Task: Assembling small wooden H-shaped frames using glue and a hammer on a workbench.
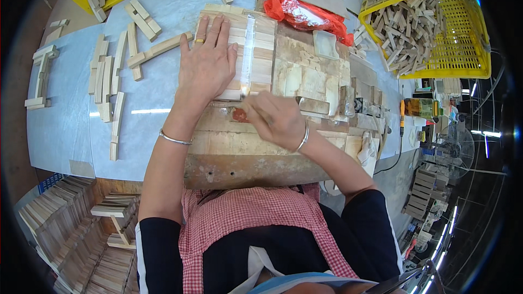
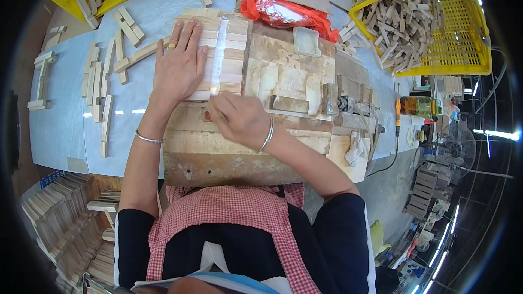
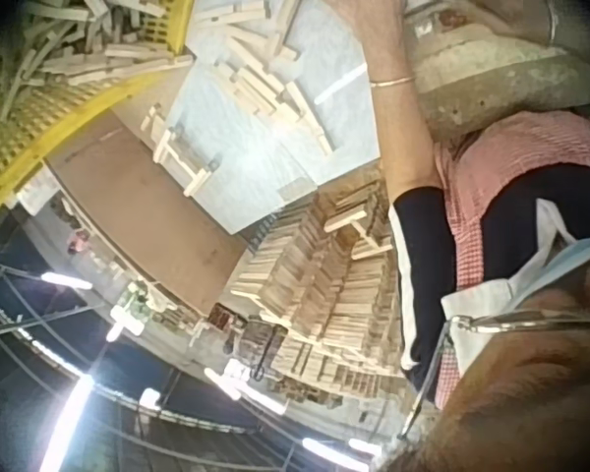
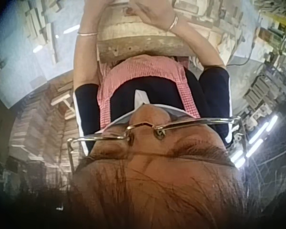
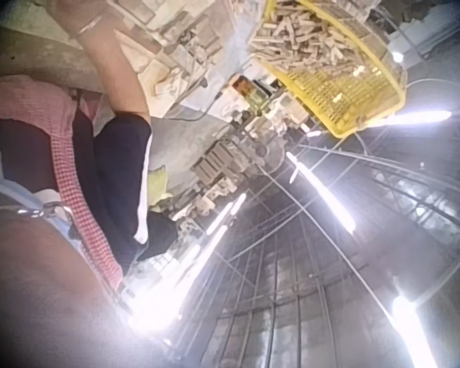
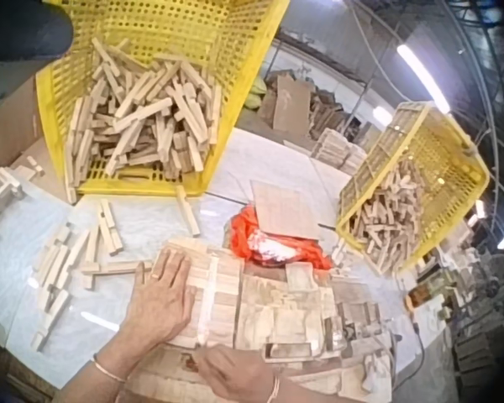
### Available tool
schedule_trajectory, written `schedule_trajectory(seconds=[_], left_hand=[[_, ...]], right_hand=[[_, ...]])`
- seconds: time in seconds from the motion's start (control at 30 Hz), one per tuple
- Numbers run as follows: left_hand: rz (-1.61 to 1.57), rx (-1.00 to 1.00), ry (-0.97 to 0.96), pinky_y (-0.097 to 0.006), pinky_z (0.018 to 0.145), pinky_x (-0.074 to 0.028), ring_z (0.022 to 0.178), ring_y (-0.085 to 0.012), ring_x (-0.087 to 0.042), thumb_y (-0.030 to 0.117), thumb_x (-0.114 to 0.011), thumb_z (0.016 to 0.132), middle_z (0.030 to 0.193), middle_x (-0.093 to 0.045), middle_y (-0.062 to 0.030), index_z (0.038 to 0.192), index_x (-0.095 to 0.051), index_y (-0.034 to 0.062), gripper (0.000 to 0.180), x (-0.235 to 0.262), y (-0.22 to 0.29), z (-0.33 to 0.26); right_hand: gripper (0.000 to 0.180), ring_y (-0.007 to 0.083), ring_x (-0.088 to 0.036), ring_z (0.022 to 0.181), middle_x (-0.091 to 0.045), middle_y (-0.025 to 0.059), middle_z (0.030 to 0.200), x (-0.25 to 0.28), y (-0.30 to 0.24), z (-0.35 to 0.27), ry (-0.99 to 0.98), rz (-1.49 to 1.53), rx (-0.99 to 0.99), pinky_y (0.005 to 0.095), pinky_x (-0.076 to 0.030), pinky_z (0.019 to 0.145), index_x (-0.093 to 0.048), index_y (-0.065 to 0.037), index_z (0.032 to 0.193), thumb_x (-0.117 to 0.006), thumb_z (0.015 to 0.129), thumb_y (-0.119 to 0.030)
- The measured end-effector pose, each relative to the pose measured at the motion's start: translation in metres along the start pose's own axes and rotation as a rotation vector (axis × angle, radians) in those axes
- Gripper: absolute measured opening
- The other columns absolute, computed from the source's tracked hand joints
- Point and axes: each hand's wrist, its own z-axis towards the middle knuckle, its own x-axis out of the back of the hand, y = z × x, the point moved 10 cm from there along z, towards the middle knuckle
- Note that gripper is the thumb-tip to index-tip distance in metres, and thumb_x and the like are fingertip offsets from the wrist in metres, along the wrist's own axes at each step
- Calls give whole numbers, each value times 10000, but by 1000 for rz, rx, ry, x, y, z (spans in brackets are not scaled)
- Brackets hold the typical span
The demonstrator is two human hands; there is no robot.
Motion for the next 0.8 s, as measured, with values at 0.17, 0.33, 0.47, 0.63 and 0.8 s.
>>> schedule_trajectory(seconds=[0.17,0.33,0.47,0.63,0.8], left_hand=[[-20,-11,30,-580,1063,-268,1376,-247,-307,327,-371,967,1458,-385,-65,1392,-404,75,495,5,1,0],[-3,-11,14,-576,1073,-264,1391,-239,-277,330,-362,978,1470,-361,-56,1400,-392,90,487,4,1,0],[-13,-17,5,-580,1073,-261,1396,-238,-267,329,-359,979,1470,-359,-58,1403,-386,85,490,5,3,1],[-48,-16,69,-587,1055,-269,1368,-257,-322,315,-388,953,1443,-409,-77,1367,-437,47,495,7,1,0],[-53,-27,72,-587,1053,-275,1367,-259,-321,302,-410,947,1430,-420,-90,1363,-438,38,494,11,1,-1]], right_hand=[[159,115,-612,501,-639,102,619,14,32,8,104,217,-246,251,-457,439,-648,15,750,-601,865,-85],[260,337,-603,519,-587,202,582,20,99,87,128,-20,-343,398,-480,503,-581,45,716,-546,861,-168],[235,308,-556,474,-520,161,541,25,85,98,335,-177,-30,373,-427,438,-559,15,696,-629,835,-160],[109,258,-581,526,-581,135,686,-7,6,18,14,-116,2,349,-456,482,-567,-9,800,-623,840,-93],[239,200,-608,473,-597,123,568,6,59,34,-3,198,-368,305,-481,468,-600,30,719,-574,860,-162]])
